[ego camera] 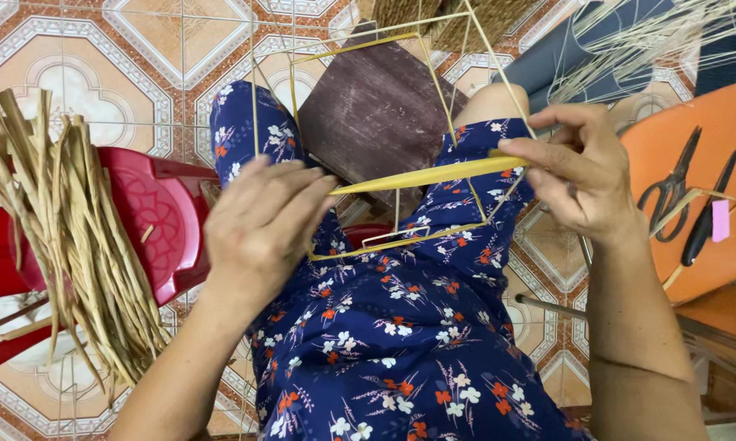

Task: The person sits on the floor and assembles a rectangular frame by wrapping yellow tape around intersecting sticks. They use scissors to cut the tape at joints and continue reinforcing the frame structure.

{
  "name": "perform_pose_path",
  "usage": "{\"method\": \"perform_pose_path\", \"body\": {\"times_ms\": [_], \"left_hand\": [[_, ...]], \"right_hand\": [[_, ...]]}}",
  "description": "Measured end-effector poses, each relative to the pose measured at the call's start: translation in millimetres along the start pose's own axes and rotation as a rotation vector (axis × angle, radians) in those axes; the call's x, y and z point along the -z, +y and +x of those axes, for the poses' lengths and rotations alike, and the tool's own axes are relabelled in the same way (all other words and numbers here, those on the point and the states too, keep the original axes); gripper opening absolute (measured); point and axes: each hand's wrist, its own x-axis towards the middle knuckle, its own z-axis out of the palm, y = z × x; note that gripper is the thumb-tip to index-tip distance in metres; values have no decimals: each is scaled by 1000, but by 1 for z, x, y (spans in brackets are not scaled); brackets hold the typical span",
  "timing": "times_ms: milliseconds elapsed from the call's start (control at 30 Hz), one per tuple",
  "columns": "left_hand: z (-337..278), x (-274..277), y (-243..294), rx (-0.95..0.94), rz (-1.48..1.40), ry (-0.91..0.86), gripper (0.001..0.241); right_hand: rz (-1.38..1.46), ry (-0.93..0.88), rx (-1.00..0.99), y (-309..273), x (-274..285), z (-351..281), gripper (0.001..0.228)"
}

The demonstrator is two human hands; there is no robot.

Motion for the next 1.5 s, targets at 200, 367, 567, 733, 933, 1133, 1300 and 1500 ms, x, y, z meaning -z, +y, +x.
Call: {"method": "perform_pose_path", "body": {"times_ms": [200, 367, 567, 733, 933, 1133, 1300, 1500], "left_hand": [[21, -19, 9, -6, -40, -233, 18], [34, -15, 22, 91, -49, -246, 26], [56, -52, 69, -101, -250, 17, 29], [88, -119, 105, -102, -118, -147, 10], [89, -129, 103, -72, -264, -62, 10], [76, -62, 94, -125, -358, -37, 20], [70, -16, 67, -171, -445, 55, 27], [66, 7, 32, -124, -720, -146, 23]], "right_hand": [[14, 121, -47, 6, -13, -4, 19], [8, 144, -26, 6, -18, -6, 15], [241, 233, -101, 17, -27, -12, 51], [461, 175, -183, 55, -42, -46, 48], [540, 192, -332, 86, -48, -60, 23], [246, 207, -86, 42, -18, 15, 22], [152, 16, 175, -10, -1, 78, 46], [198, -67, 151, -22, -14, 88, 24]]}}
